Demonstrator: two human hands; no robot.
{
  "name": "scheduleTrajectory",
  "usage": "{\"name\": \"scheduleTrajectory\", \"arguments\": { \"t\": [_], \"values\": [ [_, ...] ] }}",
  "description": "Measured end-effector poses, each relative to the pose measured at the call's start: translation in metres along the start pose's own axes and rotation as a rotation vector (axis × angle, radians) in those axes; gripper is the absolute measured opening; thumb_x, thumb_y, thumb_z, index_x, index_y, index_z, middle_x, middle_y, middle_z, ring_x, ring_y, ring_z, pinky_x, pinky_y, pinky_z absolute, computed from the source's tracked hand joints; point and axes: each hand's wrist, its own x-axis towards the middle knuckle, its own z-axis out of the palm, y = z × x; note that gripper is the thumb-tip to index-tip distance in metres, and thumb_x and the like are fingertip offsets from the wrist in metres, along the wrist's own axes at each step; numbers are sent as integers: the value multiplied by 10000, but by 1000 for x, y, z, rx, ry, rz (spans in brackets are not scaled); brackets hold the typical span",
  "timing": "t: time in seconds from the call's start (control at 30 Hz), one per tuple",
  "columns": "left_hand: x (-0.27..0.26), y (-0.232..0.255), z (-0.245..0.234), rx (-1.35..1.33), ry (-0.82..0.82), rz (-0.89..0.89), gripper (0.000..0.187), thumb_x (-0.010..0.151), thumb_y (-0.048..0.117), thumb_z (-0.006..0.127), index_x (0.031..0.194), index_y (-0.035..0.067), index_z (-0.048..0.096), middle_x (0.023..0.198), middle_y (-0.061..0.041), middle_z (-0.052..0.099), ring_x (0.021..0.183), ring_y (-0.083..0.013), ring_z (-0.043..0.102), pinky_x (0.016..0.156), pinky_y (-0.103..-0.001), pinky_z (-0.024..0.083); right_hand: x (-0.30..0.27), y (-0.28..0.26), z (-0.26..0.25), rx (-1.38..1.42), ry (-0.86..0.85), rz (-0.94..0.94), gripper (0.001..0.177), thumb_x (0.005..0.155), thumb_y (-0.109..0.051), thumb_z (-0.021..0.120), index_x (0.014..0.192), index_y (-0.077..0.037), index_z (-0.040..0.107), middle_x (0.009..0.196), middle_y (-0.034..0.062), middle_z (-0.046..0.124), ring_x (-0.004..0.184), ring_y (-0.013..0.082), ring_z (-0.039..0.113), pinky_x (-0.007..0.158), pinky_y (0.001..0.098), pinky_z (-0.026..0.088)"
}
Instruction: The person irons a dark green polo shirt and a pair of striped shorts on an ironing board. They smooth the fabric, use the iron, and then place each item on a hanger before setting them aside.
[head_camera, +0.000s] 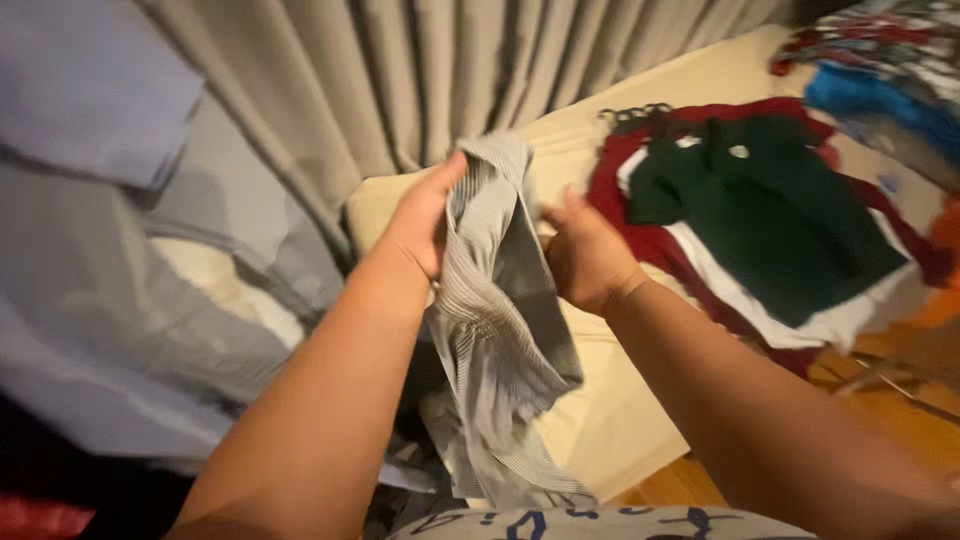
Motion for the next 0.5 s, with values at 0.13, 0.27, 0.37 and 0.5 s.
{"name": "scheduleTrajectory", "arguments": {
  "t": [0.13, 0.27, 0.37, 0.5],
  "values": [
    [19, -33, 1, 44, 25, -79, 492, 933, 475, 612, 1131, 33, 704, 1060, -138, 760, 928, -309, 734, 858, -487, 588, -31, -5, -15, -370, 50, -223, 422, 930, -123, 578, 1316, 45, 614, 1184, 194, 705, 1063, 322, 684, 923, 439, 555],
    [33, -42, 14, 219, -35, -36, 335, 952, 289, 669, 1176, 41, 676, 1106, -132, 749, 971, -283, 738, 861, -473, 606, -81, -35, -45, -145, 287, -392, 370, 913, -146, 590, 1237, 32, 589, 1082, 145, 724, 995, 286, 709, 887, 420, 593],
    [45, -59, 46, 506, -199, 5, 355, 962, 277, 694, 1198, 12, 684, 1112, -131, 746, 973, -241, 722, 840, -413, 599, -122, -39, -42, -580, 288, -528, 550, 855, -82, 679, 1367, -133, 482, 1089, 102, 713, 1005, 219, 698, 887, 356, 578],
    [69, -116, 101, 1035, -466, 344, 390, 884, 185, 812, 1210, 38, 656, 1092, -128, 701, 968, -188, 660, 829, -359, 571, -140, -23, -37, -645, 295, -639, 502, 805, -48, 664, 1279, -175, 559, 1044, 40, 710, 936, 156, 696, 826, 318, 581]
  ]
}}
